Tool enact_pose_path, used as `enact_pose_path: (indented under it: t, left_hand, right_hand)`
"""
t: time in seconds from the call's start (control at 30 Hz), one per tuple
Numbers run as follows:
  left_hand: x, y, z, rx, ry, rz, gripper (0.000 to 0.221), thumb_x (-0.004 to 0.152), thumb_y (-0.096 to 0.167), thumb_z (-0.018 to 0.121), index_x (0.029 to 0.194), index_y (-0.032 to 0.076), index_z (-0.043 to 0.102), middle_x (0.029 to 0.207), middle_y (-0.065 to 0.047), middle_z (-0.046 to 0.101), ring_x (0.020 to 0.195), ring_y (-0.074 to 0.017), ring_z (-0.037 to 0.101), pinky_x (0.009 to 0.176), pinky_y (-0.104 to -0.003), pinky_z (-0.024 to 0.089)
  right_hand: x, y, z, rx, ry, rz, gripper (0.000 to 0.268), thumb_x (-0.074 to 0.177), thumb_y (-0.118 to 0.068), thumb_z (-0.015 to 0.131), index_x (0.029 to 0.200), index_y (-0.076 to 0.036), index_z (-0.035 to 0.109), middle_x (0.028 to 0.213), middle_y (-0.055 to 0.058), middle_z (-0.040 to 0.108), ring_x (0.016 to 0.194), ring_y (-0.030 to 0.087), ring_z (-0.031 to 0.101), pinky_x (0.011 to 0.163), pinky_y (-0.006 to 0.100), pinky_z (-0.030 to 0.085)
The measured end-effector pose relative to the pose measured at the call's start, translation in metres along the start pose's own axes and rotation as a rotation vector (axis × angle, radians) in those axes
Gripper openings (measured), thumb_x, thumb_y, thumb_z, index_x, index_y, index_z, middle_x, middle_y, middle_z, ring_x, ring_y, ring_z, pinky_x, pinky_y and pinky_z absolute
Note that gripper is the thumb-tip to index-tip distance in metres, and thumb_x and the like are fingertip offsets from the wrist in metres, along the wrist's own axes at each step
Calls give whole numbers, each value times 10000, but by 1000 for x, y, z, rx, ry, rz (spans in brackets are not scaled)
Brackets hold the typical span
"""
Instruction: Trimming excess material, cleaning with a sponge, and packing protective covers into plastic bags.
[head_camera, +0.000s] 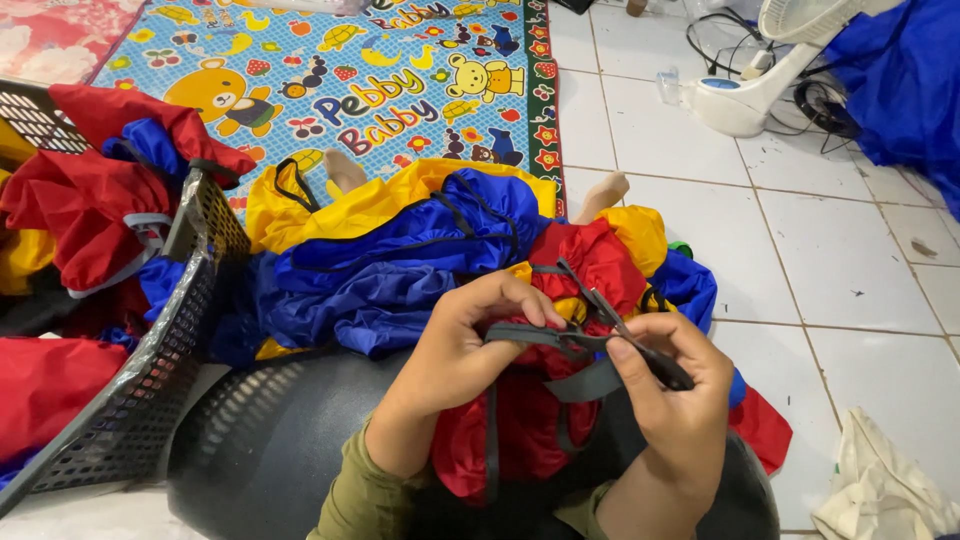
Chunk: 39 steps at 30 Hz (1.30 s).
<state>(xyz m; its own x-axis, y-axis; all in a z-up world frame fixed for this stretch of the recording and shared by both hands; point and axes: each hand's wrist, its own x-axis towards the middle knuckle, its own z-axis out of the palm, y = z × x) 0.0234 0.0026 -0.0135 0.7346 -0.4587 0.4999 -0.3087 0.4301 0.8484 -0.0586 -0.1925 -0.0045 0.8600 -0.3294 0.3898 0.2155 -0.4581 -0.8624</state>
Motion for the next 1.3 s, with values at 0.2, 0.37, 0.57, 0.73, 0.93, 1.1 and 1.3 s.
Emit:
enact_pose_path:
  t: [0.2, 0.37, 0.57, 0.73, 0.93, 1.1, 1.3]
  left_hand:
    - [0, -13, 7, -276, -92, -171, 107, 969, 3, 650, 1006, 97, 613, 1028, -101, 725, 926, -146, 705, 876, -279, 597]
    - [2, -17, 2, -152, -204, -75, 165, 1059, 90, 583, 1154, 118, 716, 1079, -51, 669, 1006, -153, 657, 918, -263, 542]
    - [4, -21, 1, -84, -99, -45, 199, 960, -31, 647, 1026, 116, 764, 1021, -73, 724, 934, -159, 700, 848, -253, 569]
    - [3, -17, -4, 42, -27, 73, 182, 957, -21, 677, 1032, 114, 774, 1032, -89, 763, 970, -187, 734, 887, -286, 604]
    - [-2, -5, 5, 209, -16, 137, 272, 985, -43, 638, 1124, 157, 758, 1007, -47, 715, 920, -167, 699, 842, -266, 558]
    - [-3, -10, 9, 126, 113, 51, 242, 895, -50, 647, 1035, 106, 766, 1039, -87, 753, 956, -182, 715, 869, -285, 579]
    - [-1, -14, 8, -42, -4, -87, 152, 953, 60, 651, 1047, 104, 763, 1060, -85, 743, 980, -156, 712, 881, -248, 547]
  right_hand:
    - [8, 21, 8, 100, 1, -37, 180, 867, -114, 791, 965, -72, 646, 825, 21, 665, 713, 84, 618, 645, 214, 498]
    - [11, 16, 15, 110, 8, -34, 227, 846, -152, 821, 971, -81, 645, 812, 16, 674, 715, 84, 632, 652, 218, 507]
    - [12, 36, -9, 440, -118, -14, 551, 1042, -440, 389, 1321, 16, 526, 1041, 258, 678, 834, 218, 595, 703, 317, 530]
    - [-19, 28, -40, 464, -110, -136, 437, 1040, -157, 527, 1422, 53, 490, 1202, 269, 700, 1018, 298, 725, 706, 321, 609]
    - [-44, -16, 3, 269, 310, -18, 536, 542, -84, 854, 1025, 33, 651, 846, 280, 715, 631, 225, 721, 556, 238, 607]
    - [-18, -24, 16, -346, 159, -291, 540, 658, -234, 977, 1066, -7, 707, 832, 72, 750, 681, 128, 693, 721, 265, 591]
    - [-21, -10, 7, -8, 79, 36, 375, 653, -8, 850, 1001, -62, 719, 737, 19, 701, 646, 37, 545, 578, 185, 388]
